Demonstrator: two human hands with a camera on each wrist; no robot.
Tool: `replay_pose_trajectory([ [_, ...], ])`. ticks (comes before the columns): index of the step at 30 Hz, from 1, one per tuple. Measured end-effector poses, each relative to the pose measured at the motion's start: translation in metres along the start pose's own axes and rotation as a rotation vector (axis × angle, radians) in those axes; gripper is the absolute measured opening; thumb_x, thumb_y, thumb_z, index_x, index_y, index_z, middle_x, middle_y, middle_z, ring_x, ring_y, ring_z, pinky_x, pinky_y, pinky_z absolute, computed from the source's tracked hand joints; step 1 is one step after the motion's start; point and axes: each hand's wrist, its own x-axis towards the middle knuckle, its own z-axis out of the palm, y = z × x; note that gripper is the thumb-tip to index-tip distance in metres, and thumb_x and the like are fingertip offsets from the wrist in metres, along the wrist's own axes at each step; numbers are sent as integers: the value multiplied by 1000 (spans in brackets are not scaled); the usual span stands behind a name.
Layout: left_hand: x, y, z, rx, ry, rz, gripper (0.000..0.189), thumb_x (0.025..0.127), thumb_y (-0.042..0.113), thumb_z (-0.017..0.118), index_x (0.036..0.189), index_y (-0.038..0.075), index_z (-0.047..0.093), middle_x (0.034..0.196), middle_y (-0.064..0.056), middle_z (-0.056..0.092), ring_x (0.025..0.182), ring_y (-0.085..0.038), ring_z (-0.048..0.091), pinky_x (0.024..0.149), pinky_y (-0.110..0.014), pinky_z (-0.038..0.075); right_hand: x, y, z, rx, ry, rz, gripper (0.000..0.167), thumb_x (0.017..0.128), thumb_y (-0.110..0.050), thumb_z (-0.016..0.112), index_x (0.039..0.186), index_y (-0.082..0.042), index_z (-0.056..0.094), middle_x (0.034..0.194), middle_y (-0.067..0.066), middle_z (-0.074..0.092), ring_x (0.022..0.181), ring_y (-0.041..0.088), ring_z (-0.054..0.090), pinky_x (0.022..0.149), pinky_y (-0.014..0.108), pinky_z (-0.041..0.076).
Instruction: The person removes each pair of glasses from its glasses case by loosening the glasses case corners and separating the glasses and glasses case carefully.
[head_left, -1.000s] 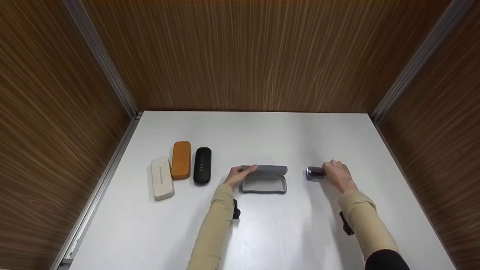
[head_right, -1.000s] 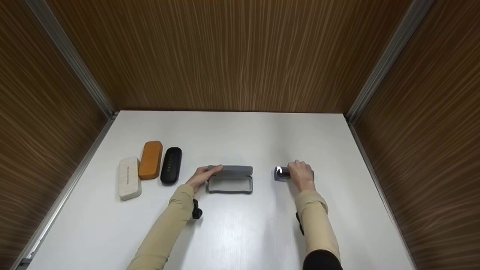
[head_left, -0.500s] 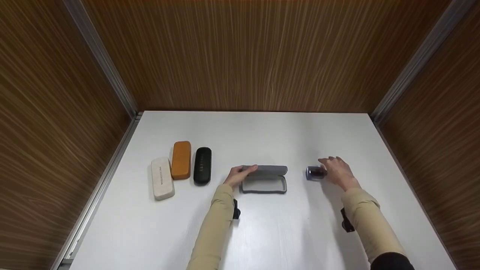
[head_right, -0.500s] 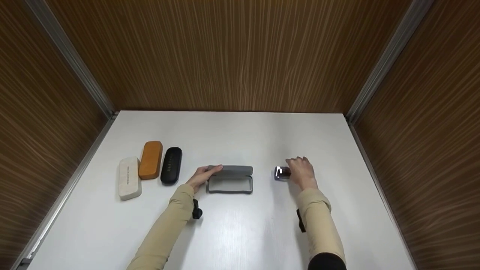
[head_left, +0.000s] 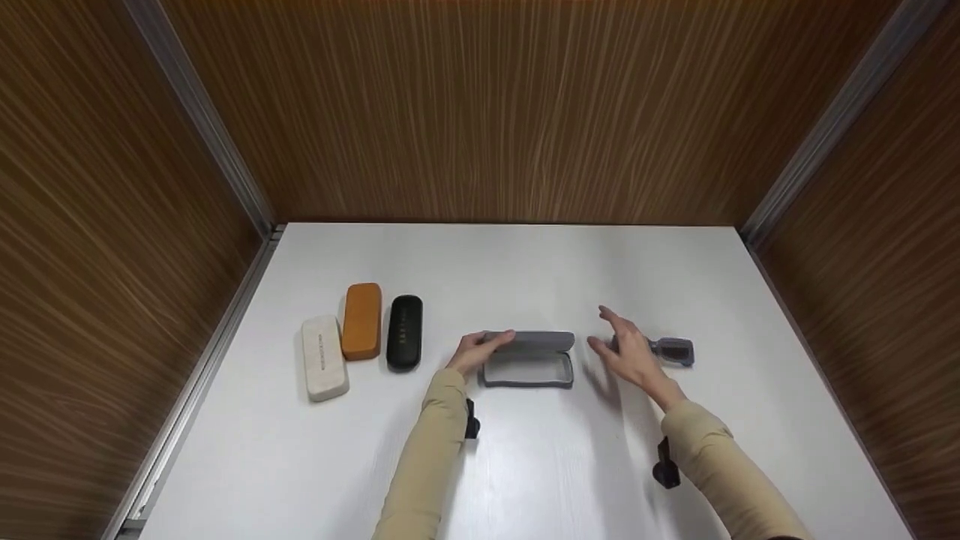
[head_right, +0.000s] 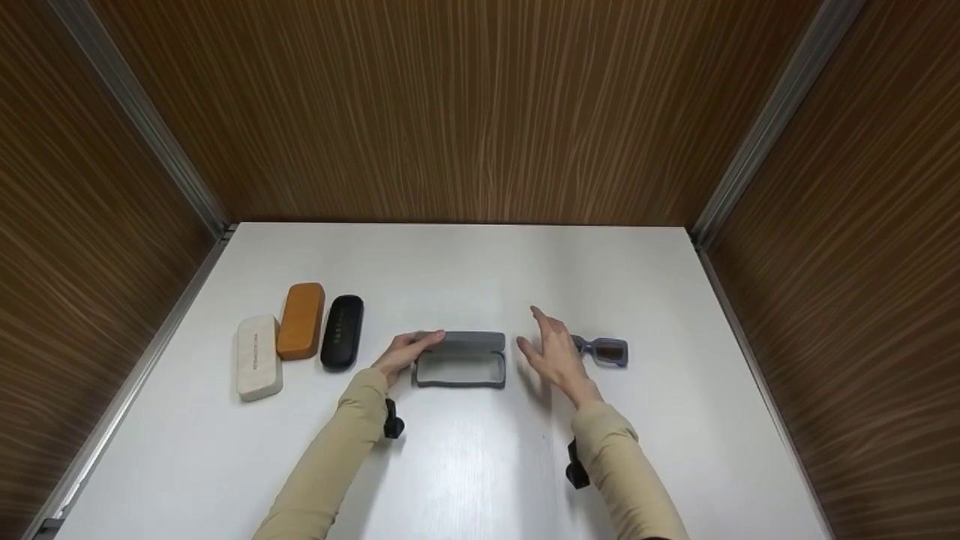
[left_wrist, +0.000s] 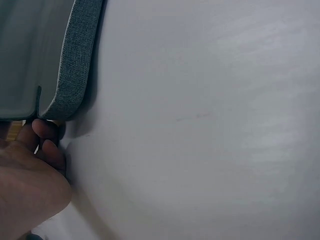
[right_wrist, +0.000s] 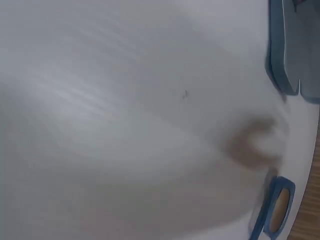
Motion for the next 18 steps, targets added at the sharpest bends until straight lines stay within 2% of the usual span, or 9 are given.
replay_pose_trajectory([
  [3,0,0,1,4,6,-3,86,90,55,68,151,1,42,157,-21,42,148,-37,38,124,-48,33,-4,-8,10,124,-43,60,72,95,-26,68,152,4,36,144,29,54,134,50,48,112,65,39],
  [9,0,2,2,-1,14,6,76,90,53,68,145,3,52,153,-19,48,144,-36,43,123,-47,36,-7,-18,26,341,-197,172,96,88,-27,77,159,0,18,148,31,47,136,47,48,115,60,40],
  [14,-1,2,3,1,25,-2,78,90,55,68,145,3,51,153,-17,48,146,-35,42,124,-48,33,-9,-20,37,374,-273,206,114,79,-25,87,160,0,11,143,31,51,131,44,52,111,57,44],
  [18,-1,2,4,0,28,-9,82,90,55,68,148,2,47,155,-18,46,147,-35,41,125,-47,32,-9,-19,45,369,-294,232,123,72,-23,93,160,-3,10,132,28,56,118,38,56,101,48,48],
])
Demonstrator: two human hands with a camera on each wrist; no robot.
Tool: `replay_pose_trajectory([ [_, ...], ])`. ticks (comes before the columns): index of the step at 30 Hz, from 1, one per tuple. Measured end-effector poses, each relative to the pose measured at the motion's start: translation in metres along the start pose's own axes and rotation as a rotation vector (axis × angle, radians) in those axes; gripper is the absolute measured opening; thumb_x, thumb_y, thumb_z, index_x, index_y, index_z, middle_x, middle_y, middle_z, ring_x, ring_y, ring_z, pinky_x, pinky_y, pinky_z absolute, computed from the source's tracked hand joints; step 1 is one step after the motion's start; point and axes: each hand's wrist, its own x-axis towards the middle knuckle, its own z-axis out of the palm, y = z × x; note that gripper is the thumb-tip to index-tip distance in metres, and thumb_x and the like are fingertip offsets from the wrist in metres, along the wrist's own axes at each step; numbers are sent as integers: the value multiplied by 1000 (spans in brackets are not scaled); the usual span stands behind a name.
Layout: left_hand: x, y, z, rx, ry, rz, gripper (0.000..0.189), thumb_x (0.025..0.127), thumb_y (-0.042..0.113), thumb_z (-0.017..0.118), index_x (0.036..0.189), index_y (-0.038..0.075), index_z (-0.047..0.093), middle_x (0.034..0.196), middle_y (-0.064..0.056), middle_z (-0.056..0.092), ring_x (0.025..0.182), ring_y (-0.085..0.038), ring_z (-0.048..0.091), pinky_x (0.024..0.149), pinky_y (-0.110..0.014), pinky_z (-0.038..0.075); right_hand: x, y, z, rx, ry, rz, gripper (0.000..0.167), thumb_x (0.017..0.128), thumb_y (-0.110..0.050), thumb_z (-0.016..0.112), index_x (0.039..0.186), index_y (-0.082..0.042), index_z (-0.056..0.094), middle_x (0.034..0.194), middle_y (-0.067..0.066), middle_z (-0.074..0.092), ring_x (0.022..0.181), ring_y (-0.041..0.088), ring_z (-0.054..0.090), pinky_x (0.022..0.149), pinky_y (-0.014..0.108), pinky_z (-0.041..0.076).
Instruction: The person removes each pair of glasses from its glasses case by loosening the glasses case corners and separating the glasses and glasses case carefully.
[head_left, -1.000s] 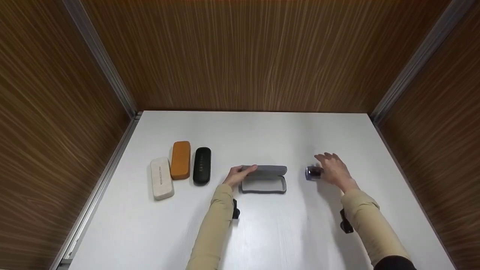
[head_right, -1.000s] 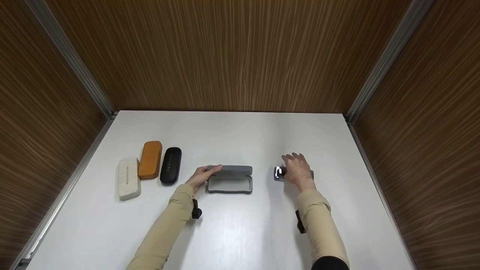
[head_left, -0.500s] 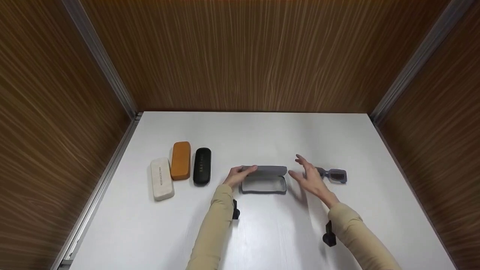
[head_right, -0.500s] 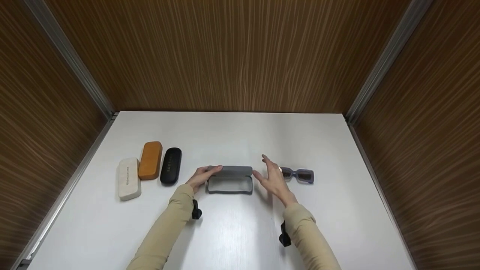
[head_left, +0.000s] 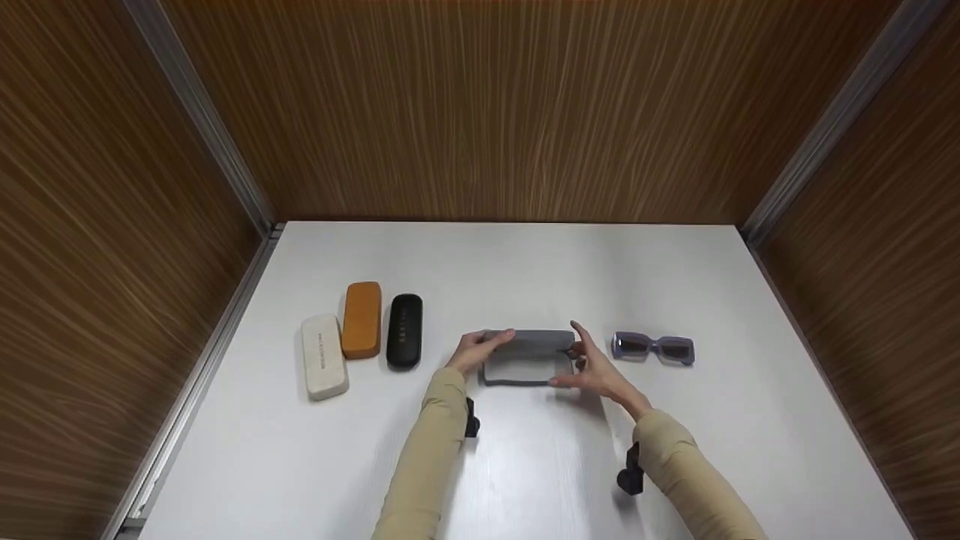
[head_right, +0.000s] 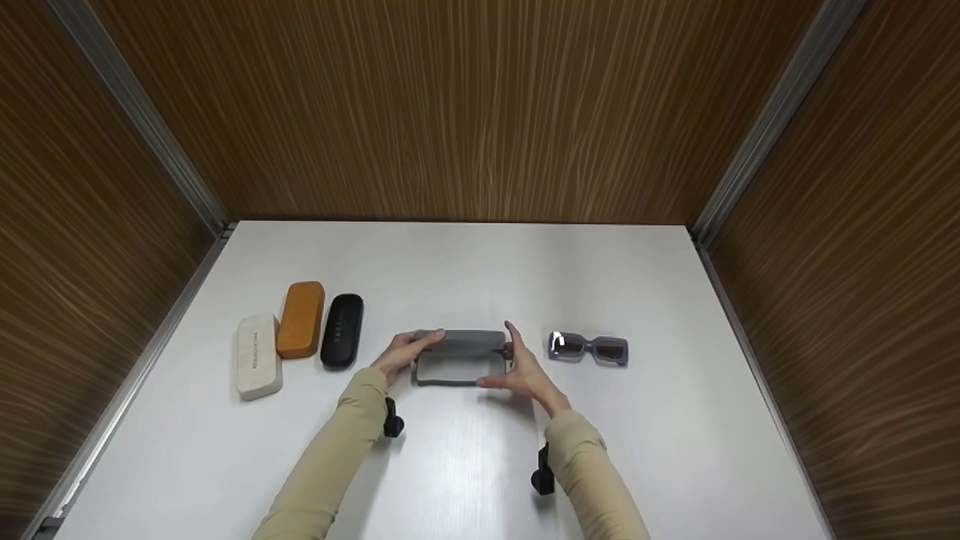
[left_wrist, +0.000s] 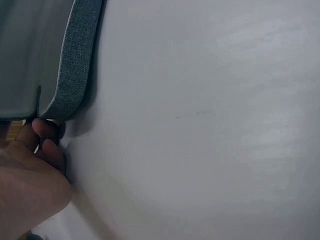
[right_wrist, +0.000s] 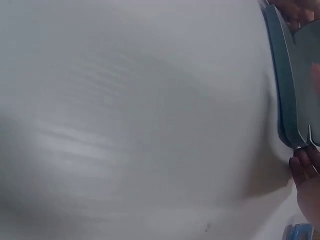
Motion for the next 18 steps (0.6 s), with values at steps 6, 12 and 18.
replay_pose_trajectory([
  [6,2,0,-2,5,-8,6,82,89,57,68,148,2,48,155,-18,46,147,-36,41,124,-47,33,3,3,7,5,-23,-3,129,67,-14,94,161,-4,7,136,28,50,123,38,51,109,50,43],
  [12,3,-2,-2,13,-11,18,80,90,55,68,147,2,50,154,-19,47,145,-36,43,123,-46,36,6,11,13,-21,47,-36,129,63,-4,94,160,-1,10,112,19,55,100,24,49,84,26,43],
  [18,2,-2,-2,20,-20,16,81,90,55,67,148,1,48,153,-20,47,145,-36,43,123,-47,35,5,17,19,-49,110,-54,125,65,-10,95,160,-3,14,112,15,58,95,18,48,77,21,40],
])
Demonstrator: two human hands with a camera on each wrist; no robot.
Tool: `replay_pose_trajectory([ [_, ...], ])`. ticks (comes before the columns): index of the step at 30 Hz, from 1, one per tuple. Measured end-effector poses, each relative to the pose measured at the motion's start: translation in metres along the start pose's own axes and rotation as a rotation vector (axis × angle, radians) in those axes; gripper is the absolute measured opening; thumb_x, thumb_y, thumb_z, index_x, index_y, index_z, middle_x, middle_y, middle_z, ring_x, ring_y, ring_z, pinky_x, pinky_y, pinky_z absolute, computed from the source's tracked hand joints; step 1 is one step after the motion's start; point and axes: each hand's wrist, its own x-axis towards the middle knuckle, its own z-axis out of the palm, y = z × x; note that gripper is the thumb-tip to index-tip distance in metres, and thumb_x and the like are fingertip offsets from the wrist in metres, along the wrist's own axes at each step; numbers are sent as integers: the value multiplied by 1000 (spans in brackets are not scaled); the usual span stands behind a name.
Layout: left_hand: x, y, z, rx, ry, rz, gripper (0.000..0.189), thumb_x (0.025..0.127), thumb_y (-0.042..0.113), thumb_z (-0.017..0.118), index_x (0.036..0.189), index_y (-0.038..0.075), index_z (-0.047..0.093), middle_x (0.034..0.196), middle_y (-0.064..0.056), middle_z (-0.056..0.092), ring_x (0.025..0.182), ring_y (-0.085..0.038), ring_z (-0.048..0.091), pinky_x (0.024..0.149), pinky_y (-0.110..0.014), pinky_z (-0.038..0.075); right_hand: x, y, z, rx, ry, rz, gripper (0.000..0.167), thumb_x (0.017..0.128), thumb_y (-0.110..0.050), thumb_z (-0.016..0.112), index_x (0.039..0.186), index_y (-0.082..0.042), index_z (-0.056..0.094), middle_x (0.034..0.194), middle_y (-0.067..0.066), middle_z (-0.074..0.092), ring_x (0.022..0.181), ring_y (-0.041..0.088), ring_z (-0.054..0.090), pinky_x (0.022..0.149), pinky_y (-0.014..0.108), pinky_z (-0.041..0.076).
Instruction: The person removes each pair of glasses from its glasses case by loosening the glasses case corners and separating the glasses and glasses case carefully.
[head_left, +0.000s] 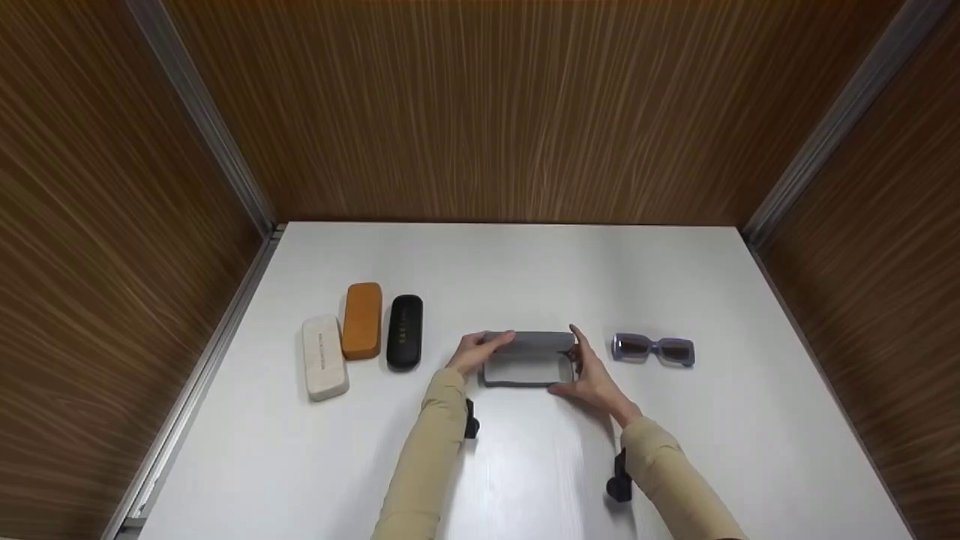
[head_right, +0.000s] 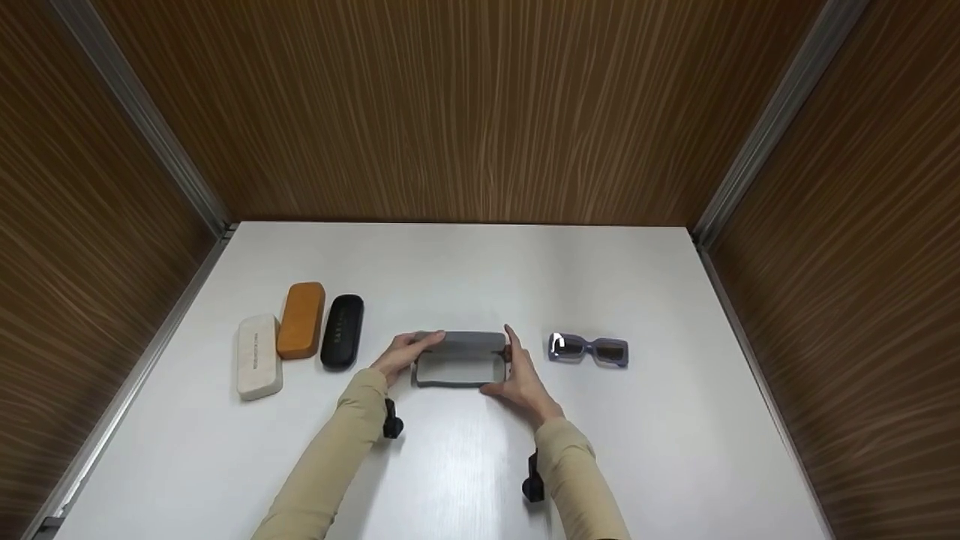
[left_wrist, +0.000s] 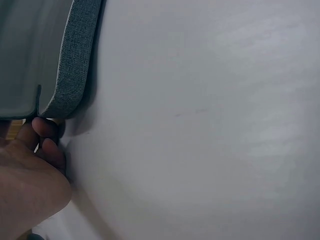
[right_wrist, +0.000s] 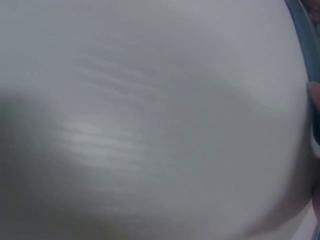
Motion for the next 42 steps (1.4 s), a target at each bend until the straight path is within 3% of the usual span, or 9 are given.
replay_pose_trajectory([
  [5,0,0,-1,-6,-1,-2,82,90,57,67,147,1,48,154,-19,47,146,-36,41,124,-47,33,-3,2,3,-9,46,-24,121,65,-11,95,160,-5,20,108,13,59,91,18,47,77,22,40],
  [14,4,-4,-5,-35,-39,27,55,87,51,74,122,10,70,140,-13,59,134,-29,51,119,-44,39,-6,6,6,2,98,-57,116,64,-11,95,158,-6,28,102,10,60,87,16,48,75,20,41],
  [19,6,-6,-7,-35,-67,56,53,89,46,74,127,10,69,137,-12,60,133,-29,52,119,-43,39,-5,5,5,-25,100,-61,118,62,-14,97,158,-8,28,101,9,62,86,16,51,74,21,42],
  [26,5,-10,-7,60,-120,162,48,96,35,68,133,5,64,142,-15,61,139,-33,50,121,-42,38,-5,8,3,-17,97,-80,117,62,-14,97,158,-5,30,92,8,60,82,16,50,70,19,40],
  [29,4,-12,-6,52,-149,189,48,98,30,67,137,2,61,146,-17,57,144,-36,44,124,-46,33,-6,9,1,-8,86,-105,115,64,-15,96,157,-4,30,93,9,61,81,16,49,69,19,40],
  [35,-1,-17,-3,-1,-169,191,53,93,26,74,140,6,59,151,-18,51,146,-37,39,127,-49,26,-5,11,0,-1,93,-119,115,63,-14,97,157,-4,31,103,10,66,83,16,52,72,21,42],
  [42,-1,-24,-4,50,-151,228,59,88,23,80,140,6,58,150,-18,52,144,-36,43,126,-48,28,-6,8,2,8,98,-63,116,61,-13,97,157,-5,31,108,12,66,85,16,51,75,21,43],
])
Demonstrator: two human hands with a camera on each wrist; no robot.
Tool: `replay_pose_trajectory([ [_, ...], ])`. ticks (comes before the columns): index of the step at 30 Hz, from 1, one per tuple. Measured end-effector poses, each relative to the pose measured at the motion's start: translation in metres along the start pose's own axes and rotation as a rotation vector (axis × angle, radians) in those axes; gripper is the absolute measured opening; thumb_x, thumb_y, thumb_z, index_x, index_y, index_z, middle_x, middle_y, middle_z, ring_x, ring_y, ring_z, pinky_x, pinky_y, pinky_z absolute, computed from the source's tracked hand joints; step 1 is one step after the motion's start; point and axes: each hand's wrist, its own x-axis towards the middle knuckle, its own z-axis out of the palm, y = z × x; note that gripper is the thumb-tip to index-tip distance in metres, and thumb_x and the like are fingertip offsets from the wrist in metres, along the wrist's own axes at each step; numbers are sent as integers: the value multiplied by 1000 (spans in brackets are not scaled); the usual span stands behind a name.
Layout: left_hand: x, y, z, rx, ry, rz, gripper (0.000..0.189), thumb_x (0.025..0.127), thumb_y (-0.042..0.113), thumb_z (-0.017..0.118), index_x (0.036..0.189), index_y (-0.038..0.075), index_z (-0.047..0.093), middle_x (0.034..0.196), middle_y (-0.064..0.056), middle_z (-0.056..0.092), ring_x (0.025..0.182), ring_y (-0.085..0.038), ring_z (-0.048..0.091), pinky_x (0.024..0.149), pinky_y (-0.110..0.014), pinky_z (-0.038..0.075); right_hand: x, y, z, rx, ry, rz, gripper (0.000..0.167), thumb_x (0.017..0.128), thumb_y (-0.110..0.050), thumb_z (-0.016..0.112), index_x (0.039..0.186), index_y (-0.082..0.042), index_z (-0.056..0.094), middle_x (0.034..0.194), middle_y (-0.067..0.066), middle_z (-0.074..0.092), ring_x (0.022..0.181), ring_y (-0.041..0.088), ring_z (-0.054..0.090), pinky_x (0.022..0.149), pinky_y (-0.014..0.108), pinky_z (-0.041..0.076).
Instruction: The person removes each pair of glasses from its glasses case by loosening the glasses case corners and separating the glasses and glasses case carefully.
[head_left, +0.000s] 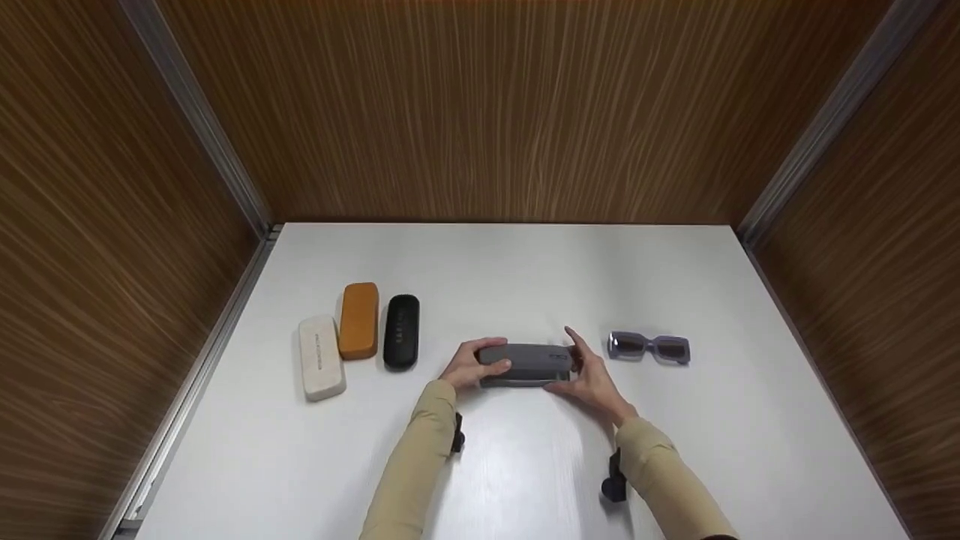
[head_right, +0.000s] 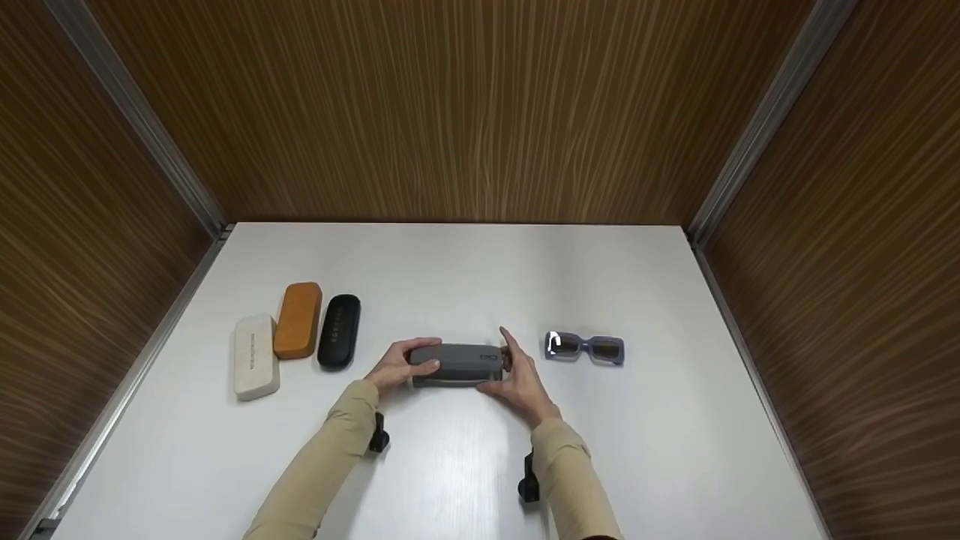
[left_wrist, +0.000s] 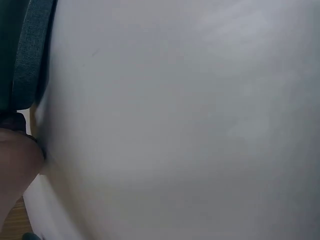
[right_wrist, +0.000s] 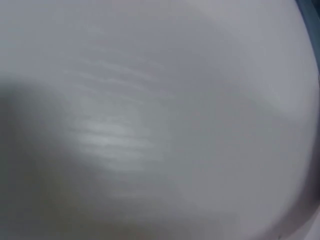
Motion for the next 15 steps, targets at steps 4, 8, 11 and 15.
replay_pose_trajectory([
  [4,0,-2,-1,23,5,-2,64,83,19,83,141,7,58,150,-17,52,144,-35,43,126,-47,28,-1,-1,1,9,1,18,117,60,-10,96,157,-6,31,111,14,66,88,15,53,78,22,45],
  [8,-1,-3,-1,32,7,9,68,81,15,84,142,6,56,150,-18,51,143,-36,42,126,-48,28,0,0,1,30,1,18,116,60,-7,96,157,-6,31,113,16,66,88,15,54,79,21,45],
  [11,-2,-3,-1,39,1,17,70,80,13,85,143,6,55,150,-18,51,143,-35,42,125,-49,28,0,0,2,46,-7,21,114,61,-6,95,157,-6,32,116,17,66,90,16,56,80,20,46],
  [15,-2,-5,-2,62,-6,29,72,79,11,86,143,6,55,150,-18,51,143,-35,42,125,-48,29,-1,0,2,63,-30,39,110,64,-7,94,156,-5,33,125,18,64,105,23,63,93,25,51],
])
